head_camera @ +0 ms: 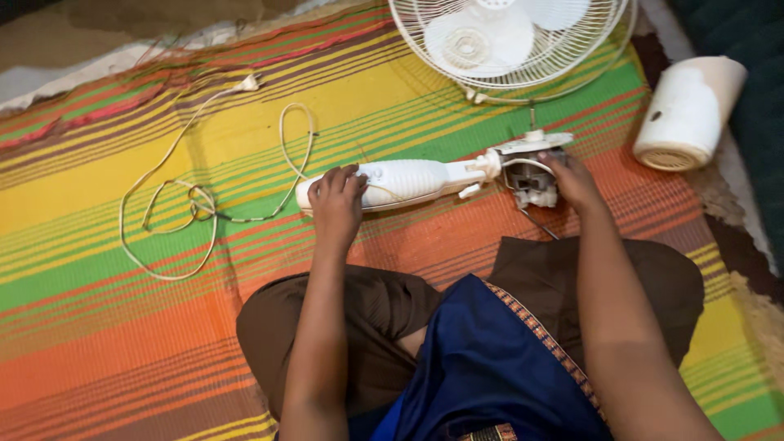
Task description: The person sits on a mat and uses a screwdriver to remove screws from the rear cap and body of a disassembled white electric fan. They detach the rear cap, then continue unscrewing the fan body casing.
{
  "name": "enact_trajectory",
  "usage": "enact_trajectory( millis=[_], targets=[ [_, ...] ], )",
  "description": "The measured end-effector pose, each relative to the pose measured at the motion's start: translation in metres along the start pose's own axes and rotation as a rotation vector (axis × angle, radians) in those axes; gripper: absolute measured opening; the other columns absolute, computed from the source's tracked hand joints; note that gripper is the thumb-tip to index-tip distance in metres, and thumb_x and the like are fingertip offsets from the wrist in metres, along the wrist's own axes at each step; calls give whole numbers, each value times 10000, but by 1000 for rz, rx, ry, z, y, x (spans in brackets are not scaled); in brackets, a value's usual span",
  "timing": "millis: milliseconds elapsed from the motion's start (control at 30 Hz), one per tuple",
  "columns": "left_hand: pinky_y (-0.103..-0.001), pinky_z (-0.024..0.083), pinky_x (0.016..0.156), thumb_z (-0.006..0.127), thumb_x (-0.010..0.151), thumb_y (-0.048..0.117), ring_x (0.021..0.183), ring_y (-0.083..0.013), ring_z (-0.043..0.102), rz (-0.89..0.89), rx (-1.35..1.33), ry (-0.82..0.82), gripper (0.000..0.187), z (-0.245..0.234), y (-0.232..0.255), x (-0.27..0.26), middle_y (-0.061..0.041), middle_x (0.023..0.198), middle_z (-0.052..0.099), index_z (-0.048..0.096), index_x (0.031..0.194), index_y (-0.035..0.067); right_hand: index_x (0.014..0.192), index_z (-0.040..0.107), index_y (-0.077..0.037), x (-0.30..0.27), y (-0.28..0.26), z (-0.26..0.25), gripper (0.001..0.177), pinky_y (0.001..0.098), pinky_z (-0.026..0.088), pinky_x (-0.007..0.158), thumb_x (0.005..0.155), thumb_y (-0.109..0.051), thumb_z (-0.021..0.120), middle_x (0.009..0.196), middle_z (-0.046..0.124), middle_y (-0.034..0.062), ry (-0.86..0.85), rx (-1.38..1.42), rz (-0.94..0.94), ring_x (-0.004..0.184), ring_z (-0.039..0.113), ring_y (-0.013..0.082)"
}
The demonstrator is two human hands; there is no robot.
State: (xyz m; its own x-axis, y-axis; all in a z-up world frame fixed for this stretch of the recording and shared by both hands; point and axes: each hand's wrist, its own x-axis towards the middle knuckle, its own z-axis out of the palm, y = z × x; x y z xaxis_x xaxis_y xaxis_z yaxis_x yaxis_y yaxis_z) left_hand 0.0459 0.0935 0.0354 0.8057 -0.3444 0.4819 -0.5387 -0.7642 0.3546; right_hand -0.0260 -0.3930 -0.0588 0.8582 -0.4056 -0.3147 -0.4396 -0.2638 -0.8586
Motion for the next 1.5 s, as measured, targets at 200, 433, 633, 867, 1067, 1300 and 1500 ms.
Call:
enact_trajectory(
  millis=[200, 433, 633, 867, 1067, 1300, 1500],
  targets=[
    [-508, 372, 1087, 624, 991, 109, 1347, -324, 546, 23, -201, -40, 175, -5, -1, -1, -48, 1274, 691, 654, 1153, 51, 1351, 637, -18, -20, -6, -2, 636, 488, 461, 1025, 1064, -568, 494, 1256, 665, 288, 167, -392, -33, 1200, 612, 441],
    [-494, 417, 1110, 677, 988, 212, 1165, -294, 623, 207, -213, -215, 141, -24, 16, -9, -109, 1088, 701, 646, 1010, 76, 1392, 565, -9, -40, -15, 2, 612, 581, 436, 1015, 1017, -493, 582, 1305, 617, 312, 334, -512, -210, 1223, 568, 489],
    [-469, 449, 959, 794, 852, 375, 948, -264, 629, 210, 58, -152, 305, -69, 7, -12, -48, 905, 668, 696, 970, 112, 1403, 534, 21, -41, -8, 8, 669, 595, 444, 1036, 928, -391, 762, 1327, 598, 315, 314, -584, -396, 1242, 552, 513],
    [-468, 446, 985, 791, 831, 346, 983, -234, 641, 138, 197, -86, 299, -91, -2, -24, -25, 943, 679, 710, 1019, 128, 1457, 467, 18, -51, -22, 18, 819, 617, 450, 1016, 831, -353, 844, 1323, 535, 344, 324, -596, -408, 1226, 520, 539],
    [-460, 435, 958, 754, 902, 218, 987, -228, 643, 3, 117, -60, 113, -90, -28, -28, -7, 960, 712, 740, 990, 149, 1449, 501, 7, -87, -67, 33, 717, 609, 407, 1017, 861, -245, 824, 1360, 518, 293, 431, -636, -603, 1266, 502, 508],
    [-456, 436, 958, 740, 898, 161, 1003, -239, 649, -75, 56, -59, 66, -92, -38, -26, -20, 978, 717, 717, 951, 129, 1345, 553, -18, -124, -127, 100, 571, 579, 420, 1040, 895, -266, 800, 1297, 534, 238, 193, -627, -831, 1218, 511, 450],
    [-459, 440, 931, 751, 808, 121, 1124, -324, 643, -73, -64, 68, 129, -101, -57, -25, -58, 1032, 726, 687, 920, 121, 1316, 559, -11, -127, -168, 170, 577, 548, 437, 1018, 862, -274, 797, 1297, 552, 210, 22, -537, -956, 1221, 529, 422]
  ],
)
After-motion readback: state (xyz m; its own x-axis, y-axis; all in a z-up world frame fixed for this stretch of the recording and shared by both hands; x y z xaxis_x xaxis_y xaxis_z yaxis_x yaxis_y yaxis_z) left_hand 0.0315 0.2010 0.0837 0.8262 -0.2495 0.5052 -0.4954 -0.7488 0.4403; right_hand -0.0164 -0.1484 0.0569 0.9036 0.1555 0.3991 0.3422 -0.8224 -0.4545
